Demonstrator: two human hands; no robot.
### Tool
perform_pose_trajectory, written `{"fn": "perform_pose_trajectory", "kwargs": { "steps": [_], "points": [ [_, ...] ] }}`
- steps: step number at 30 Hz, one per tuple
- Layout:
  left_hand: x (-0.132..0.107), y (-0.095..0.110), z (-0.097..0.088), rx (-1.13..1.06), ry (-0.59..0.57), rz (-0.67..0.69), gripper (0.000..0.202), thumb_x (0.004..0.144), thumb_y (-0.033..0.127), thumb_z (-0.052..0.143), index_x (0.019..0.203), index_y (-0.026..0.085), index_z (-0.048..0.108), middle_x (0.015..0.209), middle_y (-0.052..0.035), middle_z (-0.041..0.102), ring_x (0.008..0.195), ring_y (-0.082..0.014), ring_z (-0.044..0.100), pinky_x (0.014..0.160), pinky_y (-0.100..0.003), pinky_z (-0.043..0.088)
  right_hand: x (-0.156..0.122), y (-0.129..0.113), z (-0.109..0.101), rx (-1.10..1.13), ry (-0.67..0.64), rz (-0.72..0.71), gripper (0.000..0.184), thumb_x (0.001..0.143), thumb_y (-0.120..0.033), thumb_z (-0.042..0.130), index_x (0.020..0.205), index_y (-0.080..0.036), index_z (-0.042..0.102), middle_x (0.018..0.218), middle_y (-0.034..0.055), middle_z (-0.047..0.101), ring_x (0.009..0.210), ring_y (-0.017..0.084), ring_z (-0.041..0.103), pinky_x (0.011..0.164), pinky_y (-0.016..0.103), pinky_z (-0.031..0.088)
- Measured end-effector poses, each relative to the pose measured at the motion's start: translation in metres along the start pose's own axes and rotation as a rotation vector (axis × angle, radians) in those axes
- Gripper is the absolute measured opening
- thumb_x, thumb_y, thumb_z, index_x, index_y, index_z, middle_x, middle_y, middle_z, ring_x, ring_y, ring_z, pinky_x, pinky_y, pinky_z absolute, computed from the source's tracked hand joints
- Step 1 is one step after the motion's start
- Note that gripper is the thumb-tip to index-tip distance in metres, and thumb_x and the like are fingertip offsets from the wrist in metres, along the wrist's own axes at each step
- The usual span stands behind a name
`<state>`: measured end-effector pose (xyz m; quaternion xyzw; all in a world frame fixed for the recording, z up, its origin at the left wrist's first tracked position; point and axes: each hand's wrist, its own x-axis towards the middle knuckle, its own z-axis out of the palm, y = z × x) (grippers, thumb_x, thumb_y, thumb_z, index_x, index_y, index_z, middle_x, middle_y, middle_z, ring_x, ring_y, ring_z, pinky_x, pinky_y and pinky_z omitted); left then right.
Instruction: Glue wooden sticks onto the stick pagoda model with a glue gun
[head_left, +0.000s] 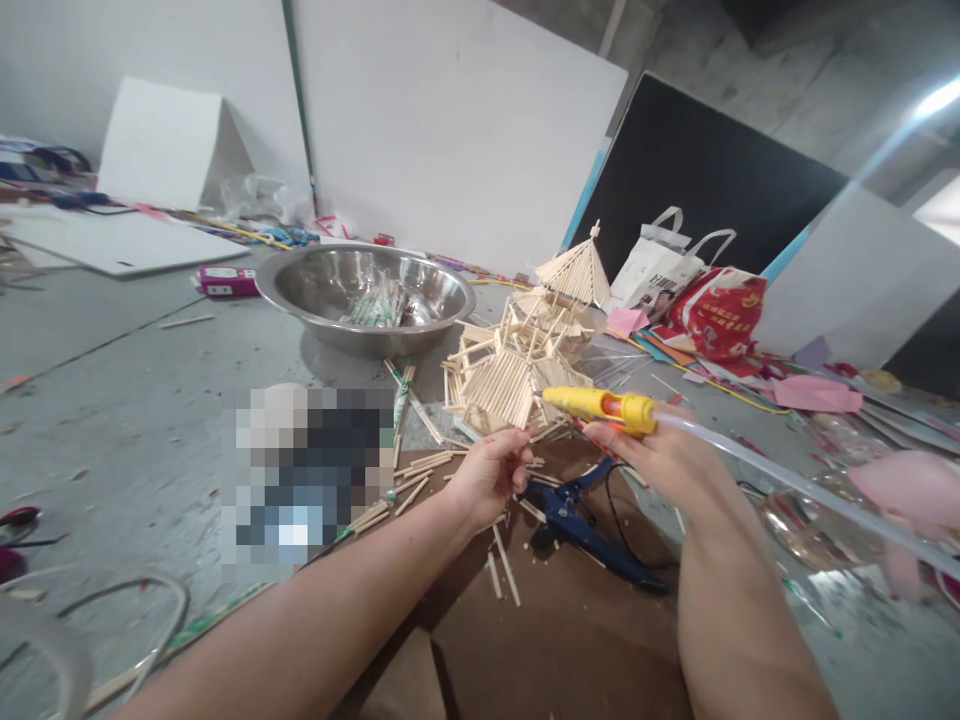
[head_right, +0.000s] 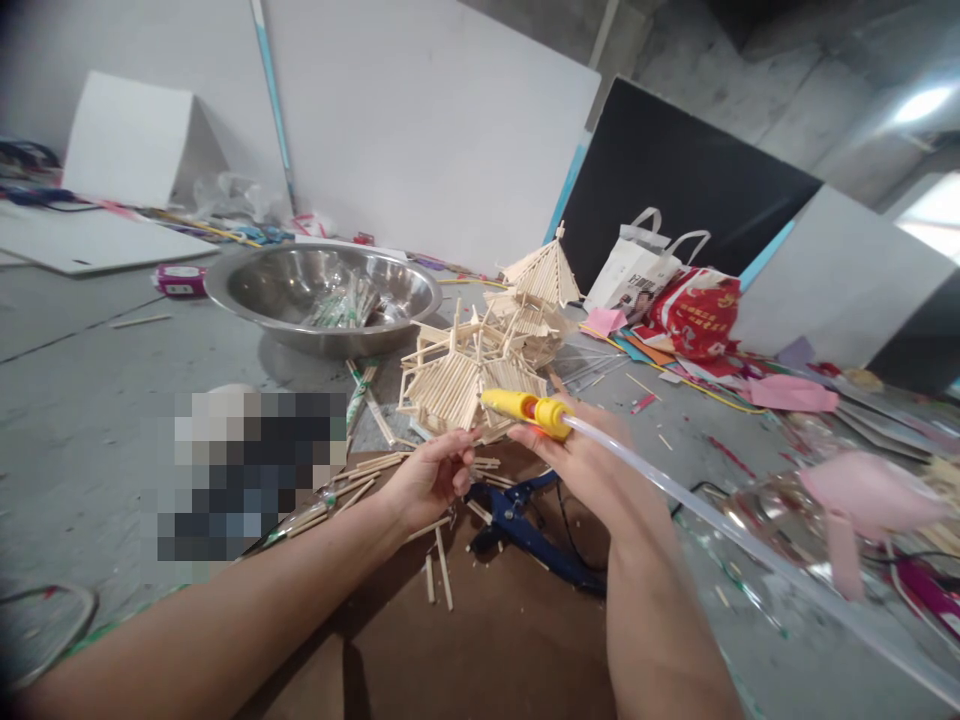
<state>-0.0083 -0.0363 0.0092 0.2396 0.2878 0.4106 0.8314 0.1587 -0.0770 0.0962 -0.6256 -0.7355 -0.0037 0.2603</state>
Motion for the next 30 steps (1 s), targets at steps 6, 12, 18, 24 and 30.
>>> {"fn": "perform_pose_trajectory", "kwargs": {
  "steps": [6,12,18,24,30],
  "points": [
    [-0.002,0.001,0.002,0.003,0.008,0.019,0.013,0.066,0.022,0.057,0.075,0.012,0.059,0.046,0.0046,0.048,0.032,-0.0032,0.037,0.034,-0.017,0.025,0.000,-0.007,-0.003,-0.032,-0.071,0.076,0.034,0.068,-0.056,0.048,0.075,-0.025,0.060,0.070,0.0000,0.063,0.062,0.018,0.057,0.059,0.031,0.043],
    [-0.001,0.001,0.001,0.009,0.008,0.021,0.013,0.067,0.021,0.057,0.075,0.012,0.060,0.046,0.0045,0.048,0.032,-0.0029,0.037,0.034,-0.016,0.024,-0.001,-0.004,-0.007,-0.028,-0.039,0.061,0.035,0.070,-0.054,0.047,0.074,-0.023,0.062,0.070,0.0012,0.064,0.065,0.019,0.058,0.059,0.029,0.043],
    [0.001,-0.001,-0.001,0.022,0.002,0.032,0.014,0.066,0.023,0.058,0.075,0.011,0.060,0.045,0.0045,0.048,0.032,-0.0030,0.037,0.034,-0.016,0.024,-0.001,-0.005,-0.010,0.001,-0.020,0.082,0.035,0.069,-0.053,0.049,0.078,-0.022,0.063,0.072,0.0009,0.066,0.067,0.018,0.059,0.060,0.028,0.044],
    [0.002,0.000,-0.001,0.024,0.004,0.038,0.015,0.065,0.022,0.060,0.075,0.011,0.060,0.046,0.0043,0.048,0.034,-0.0026,0.037,0.034,-0.016,0.024,0.000,0.000,-0.009,0.063,-0.018,0.124,0.033,0.067,-0.052,0.052,0.079,-0.023,0.063,0.075,-0.0006,0.066,0.068,0.019,0.059,0.061,0.029,0.045],
    [0.002,-0.002,-0.002,0.063,0.005,0.051,0.016,0.064,0.024,0.060,0.074,0.011,0.060,0.046,0.0037,0.048,0.034,-0.0029,0.038,0.034,-0.016,0.023,0.001,0.009,-0.009,0.106,-0.005,0.106,0.033,0.068,-0.051,0.052,0.084,-0.024,0.063,0.080,0.0002,0.067,0.072,0.020,0.060,0.064,0.030,0.046]
  ]
}}
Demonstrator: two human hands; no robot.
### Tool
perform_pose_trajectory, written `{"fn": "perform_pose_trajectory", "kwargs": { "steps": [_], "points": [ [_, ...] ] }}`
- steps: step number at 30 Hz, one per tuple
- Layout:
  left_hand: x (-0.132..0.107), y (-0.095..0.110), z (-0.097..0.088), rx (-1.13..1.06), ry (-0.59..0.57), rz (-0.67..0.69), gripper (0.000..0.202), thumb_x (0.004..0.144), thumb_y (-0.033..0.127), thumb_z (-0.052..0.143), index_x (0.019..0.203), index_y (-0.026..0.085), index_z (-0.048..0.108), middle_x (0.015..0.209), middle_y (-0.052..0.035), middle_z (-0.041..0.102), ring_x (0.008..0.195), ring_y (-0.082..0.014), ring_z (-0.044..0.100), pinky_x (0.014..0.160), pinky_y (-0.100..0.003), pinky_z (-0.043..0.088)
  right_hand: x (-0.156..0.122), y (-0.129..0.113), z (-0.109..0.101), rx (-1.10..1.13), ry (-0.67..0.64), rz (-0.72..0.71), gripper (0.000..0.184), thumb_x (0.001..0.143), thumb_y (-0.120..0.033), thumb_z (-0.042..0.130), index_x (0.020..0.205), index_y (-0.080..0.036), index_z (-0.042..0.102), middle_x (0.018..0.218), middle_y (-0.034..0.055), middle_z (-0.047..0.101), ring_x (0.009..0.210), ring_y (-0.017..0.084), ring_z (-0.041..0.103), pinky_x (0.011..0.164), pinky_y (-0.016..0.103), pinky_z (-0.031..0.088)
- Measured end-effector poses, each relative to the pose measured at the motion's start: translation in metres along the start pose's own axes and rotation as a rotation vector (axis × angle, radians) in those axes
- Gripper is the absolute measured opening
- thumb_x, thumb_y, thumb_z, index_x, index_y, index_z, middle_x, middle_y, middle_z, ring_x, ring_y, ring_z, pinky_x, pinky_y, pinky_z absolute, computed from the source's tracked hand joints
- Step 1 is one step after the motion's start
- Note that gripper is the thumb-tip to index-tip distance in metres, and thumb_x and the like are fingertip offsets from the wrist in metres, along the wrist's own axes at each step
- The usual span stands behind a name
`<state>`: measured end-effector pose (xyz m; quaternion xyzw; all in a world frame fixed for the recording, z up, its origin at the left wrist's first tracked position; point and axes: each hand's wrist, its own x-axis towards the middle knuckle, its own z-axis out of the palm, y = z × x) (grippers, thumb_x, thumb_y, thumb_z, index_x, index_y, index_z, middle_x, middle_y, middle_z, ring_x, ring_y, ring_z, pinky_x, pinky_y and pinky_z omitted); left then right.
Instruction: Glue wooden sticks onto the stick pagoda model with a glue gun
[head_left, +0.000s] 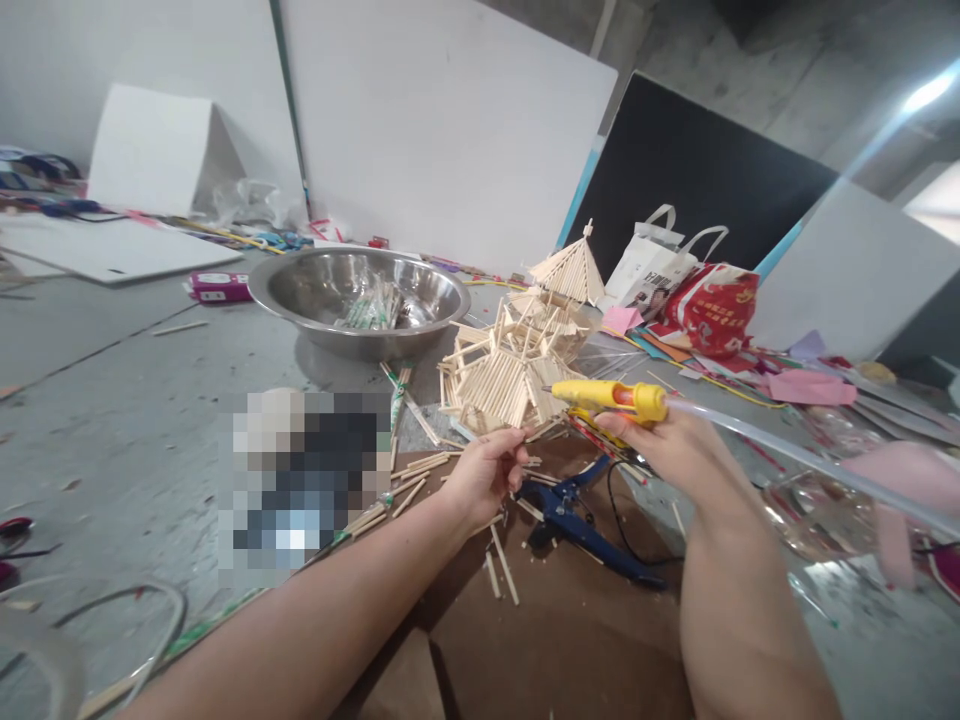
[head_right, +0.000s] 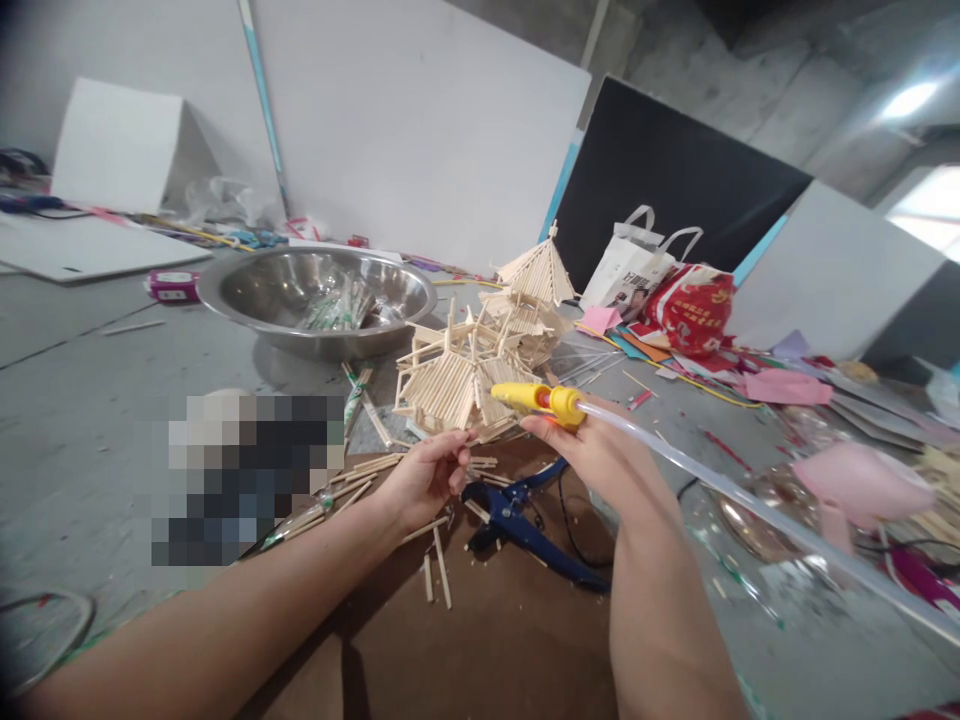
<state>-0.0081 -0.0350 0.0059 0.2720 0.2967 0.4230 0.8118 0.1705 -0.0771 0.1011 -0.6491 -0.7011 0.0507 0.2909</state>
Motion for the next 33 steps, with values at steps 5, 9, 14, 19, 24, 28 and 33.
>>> {"fn": "perform_pose_trajectory", "kwargs": {
  "steps": [5,9,14,19,24,28,33],
  "points": [
    [-0.002,0.000,0.000,0.113,0.027,0.033,0.018,0.063,0.026,0.060,0.073,0.010,0.060,0.045,0.0025,0.050,0.033,-0.0039,0.039,0.034,-0.017,0.022,-0.001,-0.003,-0.001,-0.039,0.018,0.014,0.035,0.068,-0.052,0.051,0.084,-0.025,0.064,0.076,0.0001,0.066,0.068,0.019,0.060,0.062,0.031,0.045],
    [-0.001,0.002,0.000,0.191,0.049,0.070,0.019,0.063,0.027,0.058,0.071,0.010,0.061,0.044,0.0020,0.050,0.034,-0.0041,0.039,0.034,-0.017,0.024,-0.001,-0.007,-0.002,-0.063,-0.006,0.005,0.037,0.069,-0.053,0.049,0.086,-0.025,0.064,0.075,-0.0003,0.066,0.069,0.019,0.059,0.064,0.031,0.045],
    [0.000,0.005,0.000,0.224,0.070,0.083,0.019,0.063,0.027,0.058,0.071,0.010,0.061,0.045,0.0020,0.050,0.032,-0.0031,0.037,0.035,-0.018,0.025,-0.001,-0.007,0.001,-0.050,-0.006,0.008,0.038,0.067,-0.054,0.051,0.083,-0.023,0.065,0.075,0.0007,0.066,0.068,0.019,0.059,0.063,0.030,0.045],
    [-0.001,0.005,0.000,0.211,0.065,0.074,0.018,0.063,0.025,0.058,0.072,0.009,0.061,0.045,0.0025,0.049,0.033,-0.0035,0.038,0.034,-0.018,0.025,0.000,-0.004,0.004,-0.011,-0.011,0.038,0.038,0.066,-0.054,0.052,0.082,-0.023,0.064,0.077,0.0009,0.066,0.069,0.019,0.059,0.064,0.030,0.045],
    [-0.004,0.005,0.000,0.033,-0.019,0.006,0.019,0.065,0.022,0.051,0.077,0.010,0.060,0.050,0.0017,0.052,0.033,-0.0052,0.039,0.034,-0.019,0.026,0.001,-0.004,0.004,-0.048,0.000,0.003,0.038,0.067,-0.053,0.051,0.082,-0.022,0.064,0.074,0.0019,0.066,0.066,0.019,0.059,0.062,0.030,0.045],
    [-0.003,0.003,-0.001,-0.061,-0.066,-0.049,0.022,0.070,0.030,0.051,0.080,0.012,0.059,0.051,0.0024,0.051,0.033,-0.0053,0.039,0.034,-0.019,0.028,0.000,-0.007,0.003,-0.040,0.004,-0.025,0.036,0.068,-0.053,0.050,0.081,-0.022,0.064,0.072,0.0012,0.066,0.064,0.018,0.058,0.060,0.028,0.044],
    [0.002,-0.001,-0.003,-0.025,-0.075,-0.016,0.016,0.068,0.028,0.059,0.074,0.013,0.057,0.047,0.0044,0.049,0.033,-0.0036,0.038,0.035,-0.016,0.025,0.000,-0.010,0.003,-0.044,-0.011,-0.014,0.036,0.068,-0.053,0.051,0.080,-0.022,0.064,0.071,0.0009,0.065,0.063,0.018,0.058,0.057,0.028,0.044]
  ]
}}
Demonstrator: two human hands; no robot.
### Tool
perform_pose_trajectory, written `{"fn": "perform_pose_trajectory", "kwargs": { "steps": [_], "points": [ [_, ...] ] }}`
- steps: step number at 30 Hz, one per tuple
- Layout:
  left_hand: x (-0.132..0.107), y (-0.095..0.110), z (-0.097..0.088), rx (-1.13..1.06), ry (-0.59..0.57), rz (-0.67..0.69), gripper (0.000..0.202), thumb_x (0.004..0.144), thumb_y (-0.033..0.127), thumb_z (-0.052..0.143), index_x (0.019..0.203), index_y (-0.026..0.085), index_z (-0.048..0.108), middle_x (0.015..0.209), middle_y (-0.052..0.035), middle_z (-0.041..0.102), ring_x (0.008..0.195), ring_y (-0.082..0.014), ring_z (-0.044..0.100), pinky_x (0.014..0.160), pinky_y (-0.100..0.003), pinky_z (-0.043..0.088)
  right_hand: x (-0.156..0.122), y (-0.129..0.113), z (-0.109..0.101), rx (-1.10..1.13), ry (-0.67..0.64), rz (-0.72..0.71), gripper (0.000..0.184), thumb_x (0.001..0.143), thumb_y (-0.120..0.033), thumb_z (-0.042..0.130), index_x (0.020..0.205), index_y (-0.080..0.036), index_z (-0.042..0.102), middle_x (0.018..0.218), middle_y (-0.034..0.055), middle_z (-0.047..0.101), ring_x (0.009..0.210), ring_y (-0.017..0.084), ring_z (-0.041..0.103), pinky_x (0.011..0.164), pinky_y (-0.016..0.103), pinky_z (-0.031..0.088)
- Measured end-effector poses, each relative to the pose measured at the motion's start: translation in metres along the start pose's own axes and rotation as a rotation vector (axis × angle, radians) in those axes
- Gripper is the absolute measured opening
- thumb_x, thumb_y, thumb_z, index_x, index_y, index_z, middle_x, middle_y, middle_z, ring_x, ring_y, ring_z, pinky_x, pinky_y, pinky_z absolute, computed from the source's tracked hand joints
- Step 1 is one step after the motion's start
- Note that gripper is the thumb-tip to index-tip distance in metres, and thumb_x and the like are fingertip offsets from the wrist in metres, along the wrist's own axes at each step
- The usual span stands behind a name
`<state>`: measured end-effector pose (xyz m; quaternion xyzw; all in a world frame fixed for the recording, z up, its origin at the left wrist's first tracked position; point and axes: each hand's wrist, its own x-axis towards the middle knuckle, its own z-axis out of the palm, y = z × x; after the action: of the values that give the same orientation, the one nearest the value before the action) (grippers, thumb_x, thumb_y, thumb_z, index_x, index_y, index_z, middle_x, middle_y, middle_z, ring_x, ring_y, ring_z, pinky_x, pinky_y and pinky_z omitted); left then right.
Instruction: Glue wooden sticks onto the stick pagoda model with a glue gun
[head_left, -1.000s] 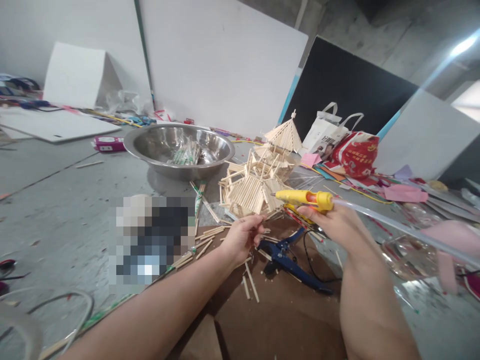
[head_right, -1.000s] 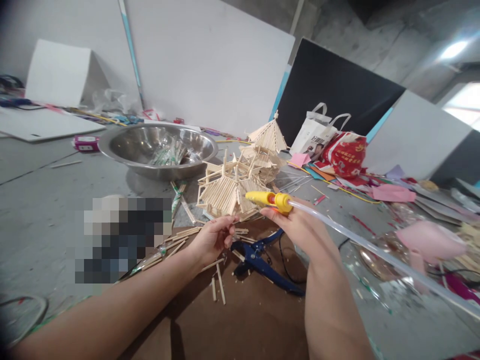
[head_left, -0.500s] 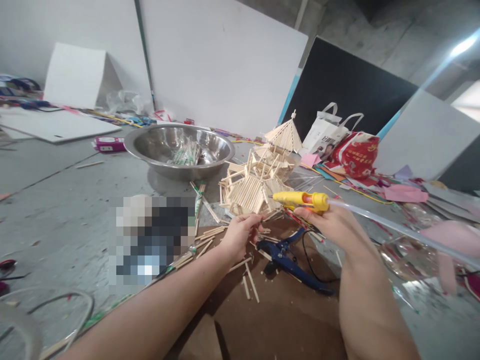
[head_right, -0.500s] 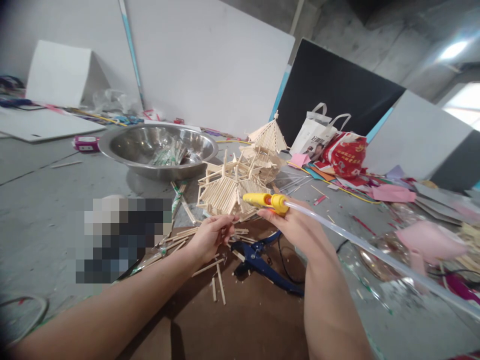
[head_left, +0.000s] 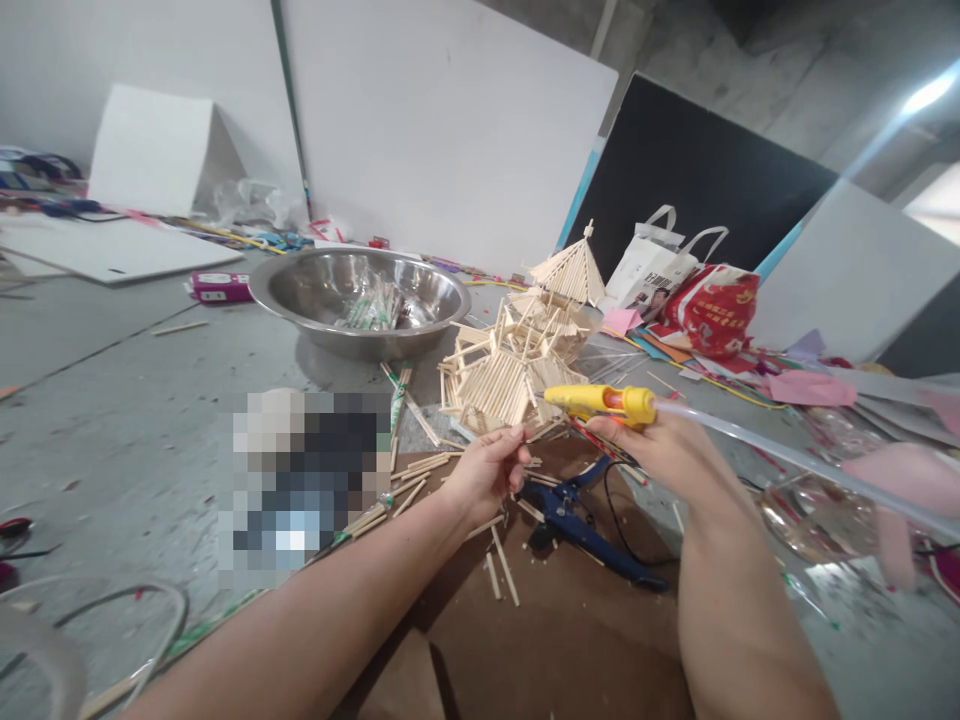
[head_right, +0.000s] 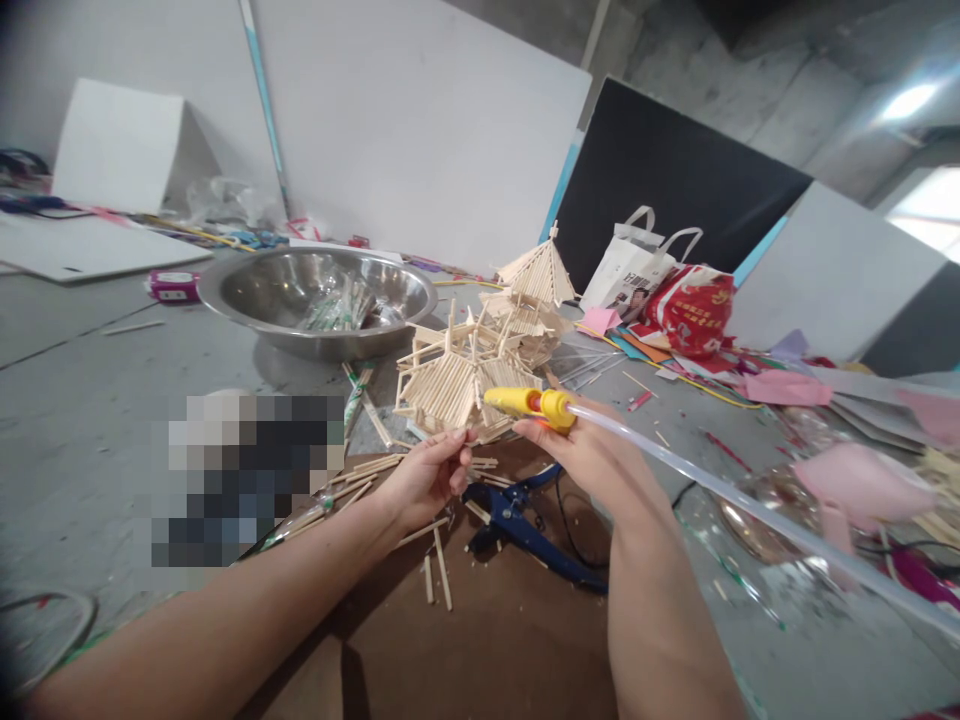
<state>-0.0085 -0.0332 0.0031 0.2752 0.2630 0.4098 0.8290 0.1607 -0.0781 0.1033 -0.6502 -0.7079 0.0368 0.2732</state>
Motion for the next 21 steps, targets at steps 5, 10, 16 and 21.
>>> {"fn": "perform_pose_trajectory", "kwargs": {
  "steps": [5,10,16,21],
  "points": [
    [0.0014,0.0008,0.0006,0.012,0.015,0.007,0.015,0.069,0.027,0.059,0.070,0.012,0.056,0.045,0.0046,0.048,0.032,-0.0033,0.039,0.035,-0.015,0.024,0.0002,-0.0009,0.0009,-0.011,-0.016,-0.043,0.032,0.070,-0.051,0.049,0.079,-0.023,0.064,0.071,-0.0001,0.065,0.062,0.017,0.058,0.057,0.028,0.045],
    [0.0015,0.0006,-0.0002,0.028,0.012,0.026,0.017,0.069,0.028,0.059,0.072,0.012,0.056,0.046,0.0046,0.049,0.031,-0.0029,0.038,0.035,-0.015,0.024,0.0001,-0.0048,0.0036,-0.023,-0.046,-0.057,0.031,0.070,-0.051,0.049,0.077,-0.024,0.063,0.066,-0.0010,0.064,0.058,0.016,0.057,0.053,0.027,0.044],
    [0.0017,0.0002,-0.0004,0.049,0.026,0.028,0.018,0.068,0.029,0.059,0.070,0.012,0.054,0.046,0.0044,0.049,0.031,-0.0030,0.038,0.034,-0.016,0.023,-0.0002,-0.0064,0.0047,-0.014,-0.046,-0.048,0.031,0.069,-0.051,0.050,0.078,-0.024,0.063,0.070,-0.0003,0.064,0.061,0.016,0.057,0.054,0.026,0.044],
    [0.0002,0.0008,0.0002,0.061,0.044,0.012,0.017,0.068,0.029,0.060,0.069,0.013,0.054,0.046,0.0045,0.049,0.032,-0.0031,0.038,0.034,-0.016,0.024,-0.0019,-0.0066,0.0033,0.012,-0.060,-0.046,0.030,0.069,-0.050,0.051,0.077,-0.024,0.062,0.071,-0.0007,0.065,0.063,0.017,0.058,0.056,0.027,0.045]
  ]
}}
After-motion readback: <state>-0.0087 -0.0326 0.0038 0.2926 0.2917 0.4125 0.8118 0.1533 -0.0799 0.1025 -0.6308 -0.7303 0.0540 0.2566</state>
